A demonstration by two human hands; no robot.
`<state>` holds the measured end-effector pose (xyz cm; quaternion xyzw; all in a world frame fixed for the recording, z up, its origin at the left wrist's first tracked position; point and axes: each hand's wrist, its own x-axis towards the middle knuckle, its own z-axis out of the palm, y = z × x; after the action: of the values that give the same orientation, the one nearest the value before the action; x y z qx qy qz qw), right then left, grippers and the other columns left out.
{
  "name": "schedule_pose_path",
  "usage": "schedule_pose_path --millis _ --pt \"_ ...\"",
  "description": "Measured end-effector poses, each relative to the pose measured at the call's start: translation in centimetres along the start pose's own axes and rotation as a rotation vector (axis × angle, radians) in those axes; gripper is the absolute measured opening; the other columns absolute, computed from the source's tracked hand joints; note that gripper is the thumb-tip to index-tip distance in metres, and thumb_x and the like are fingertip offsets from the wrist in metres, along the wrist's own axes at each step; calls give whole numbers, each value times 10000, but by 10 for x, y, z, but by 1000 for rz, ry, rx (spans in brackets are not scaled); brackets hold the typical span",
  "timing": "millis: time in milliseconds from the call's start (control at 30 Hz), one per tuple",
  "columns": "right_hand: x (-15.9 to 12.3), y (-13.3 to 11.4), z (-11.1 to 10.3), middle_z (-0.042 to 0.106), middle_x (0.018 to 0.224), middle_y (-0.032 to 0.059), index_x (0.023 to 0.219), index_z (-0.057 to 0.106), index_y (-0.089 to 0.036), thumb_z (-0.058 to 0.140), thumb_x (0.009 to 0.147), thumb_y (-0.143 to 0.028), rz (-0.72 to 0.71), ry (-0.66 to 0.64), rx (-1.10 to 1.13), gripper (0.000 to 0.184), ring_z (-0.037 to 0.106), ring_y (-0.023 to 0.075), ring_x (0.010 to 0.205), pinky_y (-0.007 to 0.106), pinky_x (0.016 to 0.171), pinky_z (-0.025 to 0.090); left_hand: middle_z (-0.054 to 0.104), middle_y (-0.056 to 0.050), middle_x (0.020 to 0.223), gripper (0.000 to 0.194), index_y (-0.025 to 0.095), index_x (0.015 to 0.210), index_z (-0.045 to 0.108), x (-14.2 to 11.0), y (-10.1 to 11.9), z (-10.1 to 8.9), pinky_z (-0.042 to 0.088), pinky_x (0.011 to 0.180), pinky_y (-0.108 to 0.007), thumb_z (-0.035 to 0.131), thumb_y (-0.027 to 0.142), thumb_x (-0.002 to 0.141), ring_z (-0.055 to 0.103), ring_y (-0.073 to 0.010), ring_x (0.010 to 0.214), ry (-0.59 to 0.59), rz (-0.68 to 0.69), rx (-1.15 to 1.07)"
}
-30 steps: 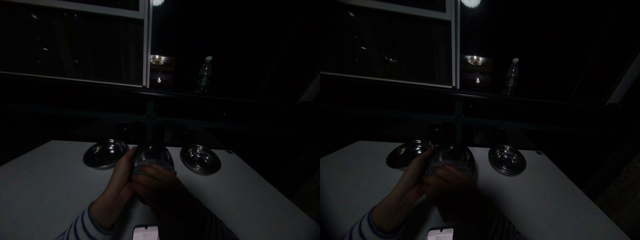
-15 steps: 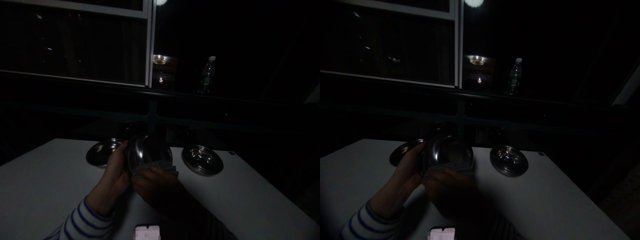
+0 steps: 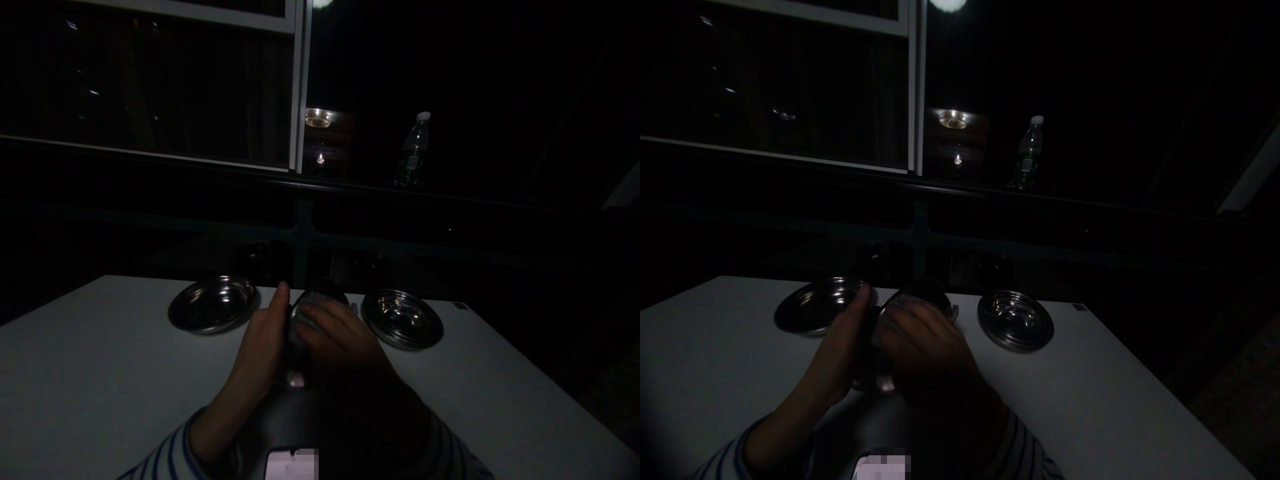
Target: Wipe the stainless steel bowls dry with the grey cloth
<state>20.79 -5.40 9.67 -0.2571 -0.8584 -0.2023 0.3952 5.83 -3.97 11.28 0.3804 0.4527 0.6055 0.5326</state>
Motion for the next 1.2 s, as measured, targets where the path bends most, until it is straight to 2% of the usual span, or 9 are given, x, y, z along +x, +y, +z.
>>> schedule_pose_path --millis 100,233,367,500,700,833,933,1100,1200 --pt "0 10 -6 562 1237 119 1127 573 -116 409 901 -159 91 77 42 282 437 192 1232 372 1006 422 489 31 401 459 172 456 530 -6 4 4 309 402 -210 627 572 660 431 -91 394 -126 4 118" --pt "-6 25 -9 568 1242 104 1175 565 -149 422 896 -136 257 130 175 314 478 169 1203 373 996 439 548 3 444 460 142 508 586 -8 8 6 345 418 -199 613 570 674 480 -99 413 -187 -81 132" --pt "-11 34 -10 561 1264 65 1191 572 -206 431 907 -170 431 202 307 319 482 147 1211 357 1013 431 554 6 446 406 142 525 598 -3 8 4 395 425 -196 635 512 689 504 -100 412 -157 -131 12" --pt "-10 35 -11 573 1255 45 1180 589 -223 445 905 -217 575 262 356 311 502 149 1198 342 1006 444 637 -14 528 259 145 654 660 0 14 1 472 452 -225 651 396 716 588 -134 463 -49 -186 -160" --pt "-8 34 -9 577 1245 54 1172 600 -215 436 898 -245 671 356 379 321 526 182 1174 383 989 459 672 -20 556 212 139 730 667 4 25 3 494 427 -214 513 246 829 611 -129 453 -10 -216 -437" --pt "-11 31 -2 548 1279 76 1208 569 -201 403 916 -236 635 396 332 338 503 188 1198 392 985 461 661 -19 522 241 132 693 651 8 26 2 518 472 -216 484 224 841 602 -120 430 11 -240 -534" --pt "-14 24 9 491 1338 89 1280 493 -196 366 925 -188 547 398 212 378 450 179 1247 394 995 452 656 -23 513 238 138 712 651 12 26 2 548 583 -254 460 198 841 652 -157 528 35 -231 -594" --pt "-16 -2 34 379 1422 98 1293 449 -126 352 897 -144 148 354 -118 409 306 227 1335 411 1015 422 694 -28 604 268 159 738 644 16 25 2 539 597 -239 397 139 840 671 -164 625 63 -225 -662" --pt "-13 -23 42 473 1353 54 1210 534 -126 370 894 -174 4 267 -219 360 358 229 1298 408 1069 353 690 -18 602 297 160 726 635 15 22 3 528 571 -220 366 126 846 650 -139 574 93 -240 -680"
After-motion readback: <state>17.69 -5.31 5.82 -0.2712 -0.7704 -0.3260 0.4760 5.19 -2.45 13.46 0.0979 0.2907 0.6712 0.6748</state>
